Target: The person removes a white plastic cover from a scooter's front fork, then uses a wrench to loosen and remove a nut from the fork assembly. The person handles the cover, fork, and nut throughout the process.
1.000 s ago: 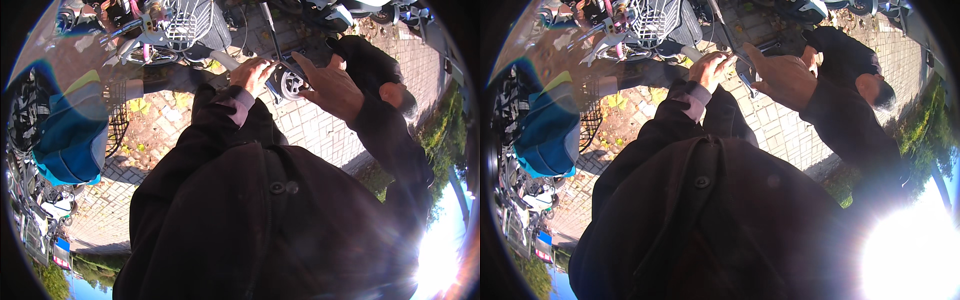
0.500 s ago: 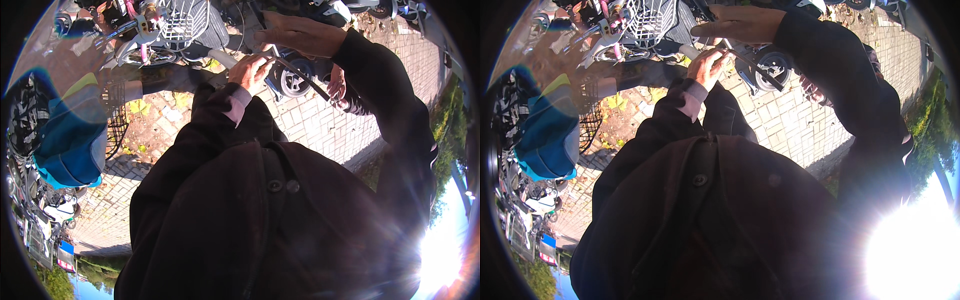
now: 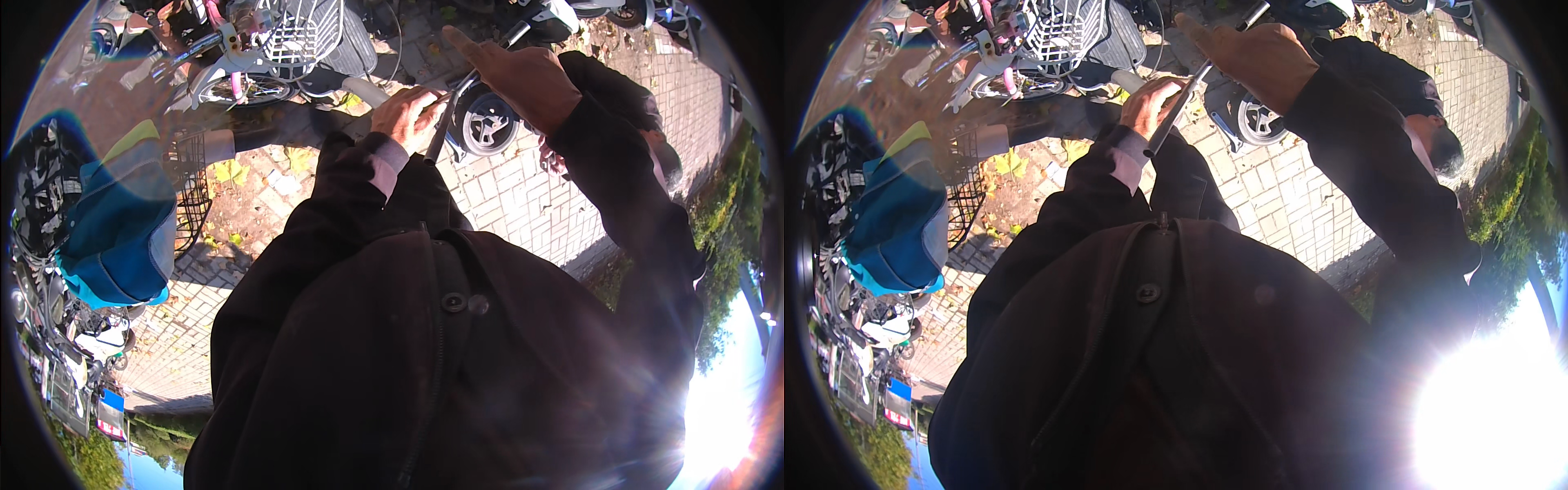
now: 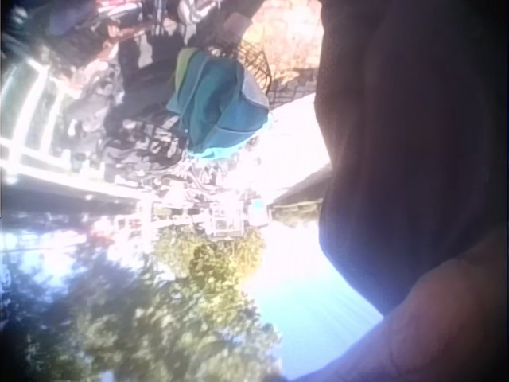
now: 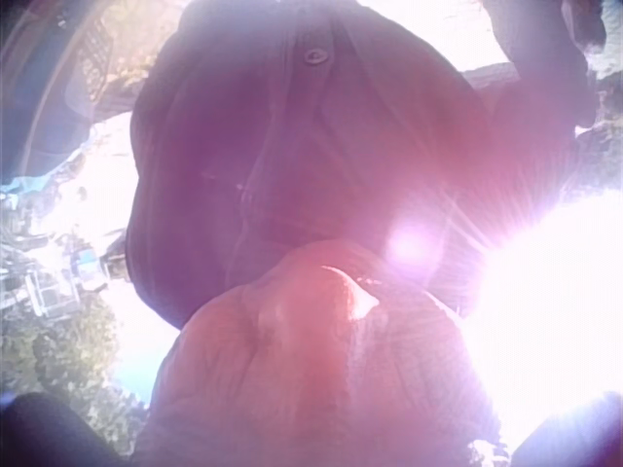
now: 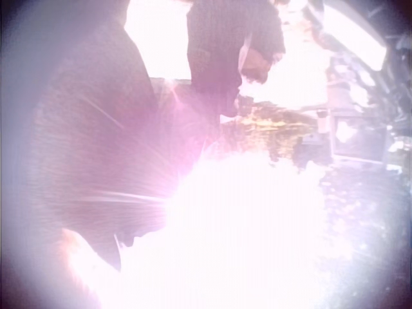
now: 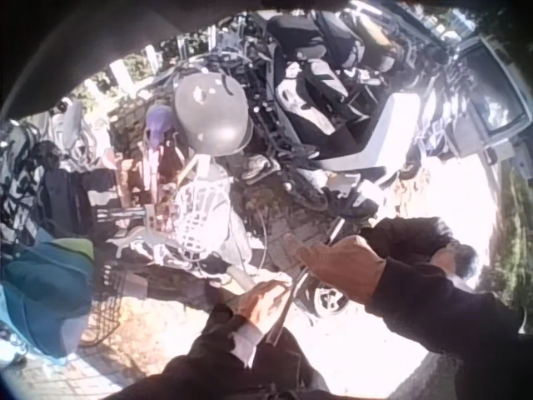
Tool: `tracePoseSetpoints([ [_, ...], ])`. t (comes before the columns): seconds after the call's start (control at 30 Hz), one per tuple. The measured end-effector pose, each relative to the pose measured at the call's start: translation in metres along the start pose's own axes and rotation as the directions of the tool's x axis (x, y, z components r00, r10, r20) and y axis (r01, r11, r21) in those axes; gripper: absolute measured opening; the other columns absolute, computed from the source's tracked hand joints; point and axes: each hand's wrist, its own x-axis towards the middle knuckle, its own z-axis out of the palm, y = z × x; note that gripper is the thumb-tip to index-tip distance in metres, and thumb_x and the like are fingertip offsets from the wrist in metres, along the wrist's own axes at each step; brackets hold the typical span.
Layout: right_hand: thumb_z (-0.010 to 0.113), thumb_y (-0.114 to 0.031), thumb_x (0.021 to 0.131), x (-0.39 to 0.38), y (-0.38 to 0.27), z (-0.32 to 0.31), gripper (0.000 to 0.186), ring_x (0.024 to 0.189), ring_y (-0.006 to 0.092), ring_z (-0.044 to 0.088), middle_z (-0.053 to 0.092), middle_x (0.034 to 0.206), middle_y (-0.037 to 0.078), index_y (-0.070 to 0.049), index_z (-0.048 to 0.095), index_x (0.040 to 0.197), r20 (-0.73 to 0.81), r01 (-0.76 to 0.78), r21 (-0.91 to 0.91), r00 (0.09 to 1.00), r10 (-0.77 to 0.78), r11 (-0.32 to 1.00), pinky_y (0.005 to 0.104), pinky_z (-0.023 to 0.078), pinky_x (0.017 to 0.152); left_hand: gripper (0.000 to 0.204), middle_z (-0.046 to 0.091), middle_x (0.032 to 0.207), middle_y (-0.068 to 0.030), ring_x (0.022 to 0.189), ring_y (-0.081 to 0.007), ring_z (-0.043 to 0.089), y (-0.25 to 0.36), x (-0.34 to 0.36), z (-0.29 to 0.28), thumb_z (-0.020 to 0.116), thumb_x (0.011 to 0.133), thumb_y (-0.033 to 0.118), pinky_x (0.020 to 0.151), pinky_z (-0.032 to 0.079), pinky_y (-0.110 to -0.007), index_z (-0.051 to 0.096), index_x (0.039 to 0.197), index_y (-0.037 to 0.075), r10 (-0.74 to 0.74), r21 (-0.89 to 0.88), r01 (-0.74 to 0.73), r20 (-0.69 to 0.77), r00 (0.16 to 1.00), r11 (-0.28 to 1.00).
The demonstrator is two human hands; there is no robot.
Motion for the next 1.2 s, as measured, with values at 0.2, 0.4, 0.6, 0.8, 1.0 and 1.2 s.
tracePoseSetpoints([
  [0.2,0.071,-0.026,0.089,-0.038,-0.047,-0.046,0.090,0.077,0.0329,0.068,0.068,0.087,0.012,-0.011,0.015,0.158,0.374,-0.203,0.104,0.915,0.151,0.974,0.0486,0.050,0.092,0.026,0.070,0.103,-0.0104,0.096,-0.0312,0.067,0.001,0.000,0.003,0.065,0.092,0.028,0.082,0.053,-0.040,0.068,0.109,0.010,0.020,-0.017,-0.020,-0.026,0.999,1.000],
  [0.4,0.060,-0.049,0.096,0.000,-0.052,-0.064,0.083,0.072,0.0386,0.066,0.066,0.073,0.017,-0.007,0.020,0.156,0.458,-0.100,0.495,0.874,-0.161,0.863,0.0459,0.050,0.084,0.021,0.070,0.099,-0.0077,0.094,-0.0301,0.066,-0.009,-0.003,0.004,0.066,0.092,0.025,0.079,0.053,-0.041,0.068,0.107,0.011,0.054,0.034,-0.053,-0.007,0.999,0.998],
  [0.6,0.059,-0.036,0.100,0.043,-0.031,-0.035,0.074,0.103,0.0370,0.067,0.071,0.110,0.021,0.001,0.024,0.154,0.245,-0.087,0.618,0.966,-0.086,0.781,0.0413,0.050,0.088,0.023,0.069,0.103,-0.0079,0.096,-0.0302,0.066,-0.018,-0.001,0.012,0.066,0.091,0.025,0.081,0.053,-0.041,0.067,0.110,0.012,0.154,0.066,-0.148,-0.089,0.984,0.987],
  [0.8,0.062,-0.032,0.097,0.031,-0.016,-0.040,0.078,0.091,0.0337,0.070,0.071,0.117,0.016,-0.005,0.020,0.156,0.201,-0.096,0.610,0.979,-0.036,0.787,0.0403,0.053,0.082,0.022,0.068,0.106,-0.0064,0.098,-0.0300,0.065,-0.011,-0.001,0.004,0.063,0.093,0.024,0.083,0.053,-0.041,0.067,0.114,0.017,0.070,0.076,-0.076,0.076,0.995,0.994],
  [1.0,0.063,-0.006,0.085,0.002,-0.013,-0.025,0.076,0.084,0.0204,0.066,0.056,0.144,0.001,-0.025,0.037,0.154,0.044,0.278,-0.178,0.960,-0.275,0.944,0.0329,0.054,0.076,0.023,0.067,0.104,-0.0062,0.096,-0.0300,0.064,-0.010,0.005,0.002,0.064,0.092,0.026,0.081,0.053,-0.041,0.067,0.113,0.017,0.128,0.073,-0.133,0.074,0.989,0.988],
  [1.2,0.069,-0.015,0.085,-0.003,0.002,0.020,0.036,0.090,0.0142,0.063,0.061,0.115,0.000,-0.009,0.064,0.120,-0.060,0.456,-0.328,0.864,-0.500,0.827,0.0259,0.054,0.075,0.021,0.066,0.106,-0.0041,0.096,-0.0292,0.064,-0.014,0.007,0.002,0.064,0.093,0.027,0.079,0.055,-0.041,0.067,0.109,0.014,0.181,0.097,-0.195,0.143,0.973,0.976],
])
